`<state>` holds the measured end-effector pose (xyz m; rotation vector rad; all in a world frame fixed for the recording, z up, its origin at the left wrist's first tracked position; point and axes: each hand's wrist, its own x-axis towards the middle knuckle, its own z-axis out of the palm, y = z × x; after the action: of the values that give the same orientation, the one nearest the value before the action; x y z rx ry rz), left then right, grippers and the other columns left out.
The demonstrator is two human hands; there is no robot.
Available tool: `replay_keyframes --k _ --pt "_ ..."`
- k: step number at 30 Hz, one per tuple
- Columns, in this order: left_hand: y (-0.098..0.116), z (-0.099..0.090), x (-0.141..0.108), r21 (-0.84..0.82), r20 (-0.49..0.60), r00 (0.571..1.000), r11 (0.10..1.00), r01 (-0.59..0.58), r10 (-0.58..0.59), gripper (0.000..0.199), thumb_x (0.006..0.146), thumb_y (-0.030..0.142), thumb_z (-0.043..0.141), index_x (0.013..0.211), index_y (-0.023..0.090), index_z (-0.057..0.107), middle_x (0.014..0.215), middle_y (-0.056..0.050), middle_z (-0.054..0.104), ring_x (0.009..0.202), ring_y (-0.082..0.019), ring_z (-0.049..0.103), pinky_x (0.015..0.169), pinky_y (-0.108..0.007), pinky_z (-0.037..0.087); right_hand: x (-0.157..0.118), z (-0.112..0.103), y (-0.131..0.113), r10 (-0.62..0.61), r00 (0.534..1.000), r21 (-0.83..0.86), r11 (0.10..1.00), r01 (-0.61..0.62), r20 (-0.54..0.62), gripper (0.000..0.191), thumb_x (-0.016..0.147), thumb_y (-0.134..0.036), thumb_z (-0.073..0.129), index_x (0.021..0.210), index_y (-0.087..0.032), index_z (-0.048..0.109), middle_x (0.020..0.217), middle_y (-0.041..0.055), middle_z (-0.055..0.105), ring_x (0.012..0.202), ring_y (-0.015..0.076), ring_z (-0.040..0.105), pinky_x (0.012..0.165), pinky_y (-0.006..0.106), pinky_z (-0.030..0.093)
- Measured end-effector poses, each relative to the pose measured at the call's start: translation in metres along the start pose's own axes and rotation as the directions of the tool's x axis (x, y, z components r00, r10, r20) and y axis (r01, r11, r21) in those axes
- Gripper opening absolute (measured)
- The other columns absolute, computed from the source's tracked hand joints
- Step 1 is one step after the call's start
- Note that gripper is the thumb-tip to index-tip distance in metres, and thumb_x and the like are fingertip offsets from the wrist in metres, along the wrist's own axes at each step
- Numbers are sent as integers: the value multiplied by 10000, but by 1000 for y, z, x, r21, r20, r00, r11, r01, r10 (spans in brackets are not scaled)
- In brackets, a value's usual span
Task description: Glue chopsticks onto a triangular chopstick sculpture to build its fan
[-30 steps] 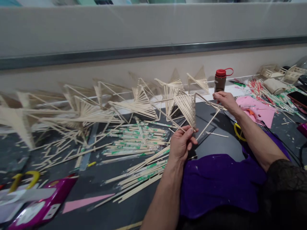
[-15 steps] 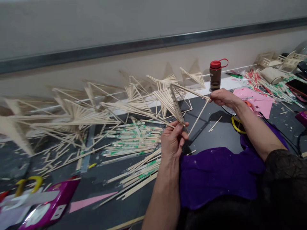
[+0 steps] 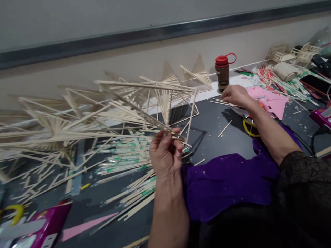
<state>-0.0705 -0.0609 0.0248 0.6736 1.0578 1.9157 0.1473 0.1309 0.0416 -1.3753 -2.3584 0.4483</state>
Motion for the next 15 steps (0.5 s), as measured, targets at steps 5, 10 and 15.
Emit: replay_keyframes --k 5,10,15 --pt "-3 2 0 -1 23 1000 1000 12 -11 260 505 243 855 672 180 666 661 1 740 291 -55 482 213 -122 250 -24 20 -24 -149 782 -80 966 245 605 284 689 -232 743 972 -202 741 883 15 736 743 135 633 606 226 396" --pt "-9 5 -2 38 51 997 998 47 -49 275 532 253 835 699 157 638 671 -5 731 285 -57 478 212 -128 231 -34 39 -25 -55 808 -242 940 240 587 194 676 -193 712 863 -227 750 839 27 737 763 196 666 585 251 397" --pt "-22 14 -13 105 99 989 989 104 -114 348 556 347 841 738 142 627 696 -24 728 308 -59 509 224 -126 225 -26 47 -13 63 947 -388 919 67 314 251 816 -147 543 988 -144 727 1037 164 717 975 288 670 735 311 463"
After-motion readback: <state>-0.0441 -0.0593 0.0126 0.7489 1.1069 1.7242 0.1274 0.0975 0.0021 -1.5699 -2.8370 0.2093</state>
